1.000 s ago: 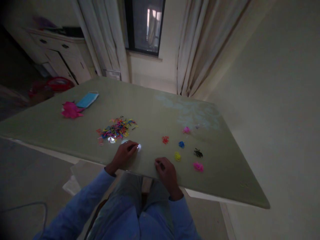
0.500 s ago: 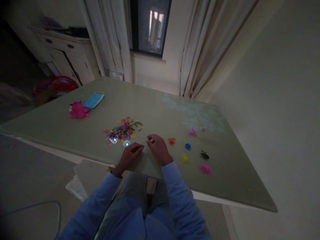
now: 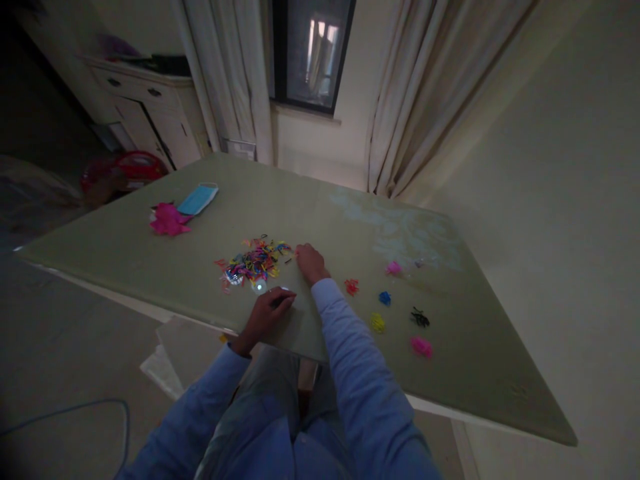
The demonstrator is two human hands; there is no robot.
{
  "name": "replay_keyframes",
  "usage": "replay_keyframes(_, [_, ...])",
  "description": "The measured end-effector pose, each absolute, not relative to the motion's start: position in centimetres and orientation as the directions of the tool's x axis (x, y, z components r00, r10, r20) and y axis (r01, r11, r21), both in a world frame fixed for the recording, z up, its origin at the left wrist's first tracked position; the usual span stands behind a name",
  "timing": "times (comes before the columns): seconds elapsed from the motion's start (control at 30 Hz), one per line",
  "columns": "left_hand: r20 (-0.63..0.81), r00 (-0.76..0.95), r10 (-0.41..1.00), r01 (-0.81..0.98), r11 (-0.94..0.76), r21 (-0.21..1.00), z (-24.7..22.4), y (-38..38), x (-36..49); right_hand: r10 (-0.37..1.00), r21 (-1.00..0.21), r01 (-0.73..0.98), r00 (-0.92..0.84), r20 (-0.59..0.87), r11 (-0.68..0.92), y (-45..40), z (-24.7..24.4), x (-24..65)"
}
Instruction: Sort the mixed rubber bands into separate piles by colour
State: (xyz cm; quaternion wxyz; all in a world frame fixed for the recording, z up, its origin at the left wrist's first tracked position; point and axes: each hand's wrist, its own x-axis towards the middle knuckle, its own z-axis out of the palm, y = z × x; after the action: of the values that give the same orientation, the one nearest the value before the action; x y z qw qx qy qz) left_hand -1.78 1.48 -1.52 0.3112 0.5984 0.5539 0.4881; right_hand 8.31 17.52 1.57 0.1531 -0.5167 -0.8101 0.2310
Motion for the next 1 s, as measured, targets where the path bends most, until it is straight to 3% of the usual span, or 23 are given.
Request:
replay_keyframes(0.23, [0.246,-0.092,0.965,0.345,-0.201,0.917,-1.6,1.5,-1.8,0.936,-0.756,0.601,-0.350,0.041,0.258,14.2,2.7,10.8])
replay_keyframes(0.27, [0.245,-0.088,0.966,0.345,-0.201,0.917,-1.6,1.4,-1.8,0.938,-0.815,0.533,-0.343,0.039,0.229,13.0,3.0,11.5])
replay_keyframes(0.33, [0.244,-0.081,0.966,0.351,-0.201,0.914,-1.5,1.4,-1.9,0.953,-0.981,0.172,-0.301,0.032,0.087,10.2,3.8,13.2])
replay_keyframes(0.37, [0.244,-0.079,0.967,0.357,-0.201,0.912,-1.6,1.4,-1.9,0.959,-0.998,0.040,-0.282,0.028,0.041,8.7,4.2,14.0])
replay_keyframes(0.47, [0.239,-0.073,0.968,0.371,-0.196,0.908,-1.7,1.4,-2.0,0.971,-0.986,-0.154,-0.235,-0.033,-0.070,4.6,5.5,16.5])
replay_keyframes(0.63, [0.230,-0.062,0.971,0.392,-0.188,0.900,-1.9,1.5,-2.2,0.991,-0.936,-0.325,-0.073,-0.114,-0.132,0.3,6.0,20.5])
replay_keyframes(1.0, [0.216,-0.091,0.972,0.469,-0.149,0.871,-1.8,1.5,-2.3,0.964,-0.926,-0.355,0.174,-0.201,-0.129,-2.9,3.9,27.2])
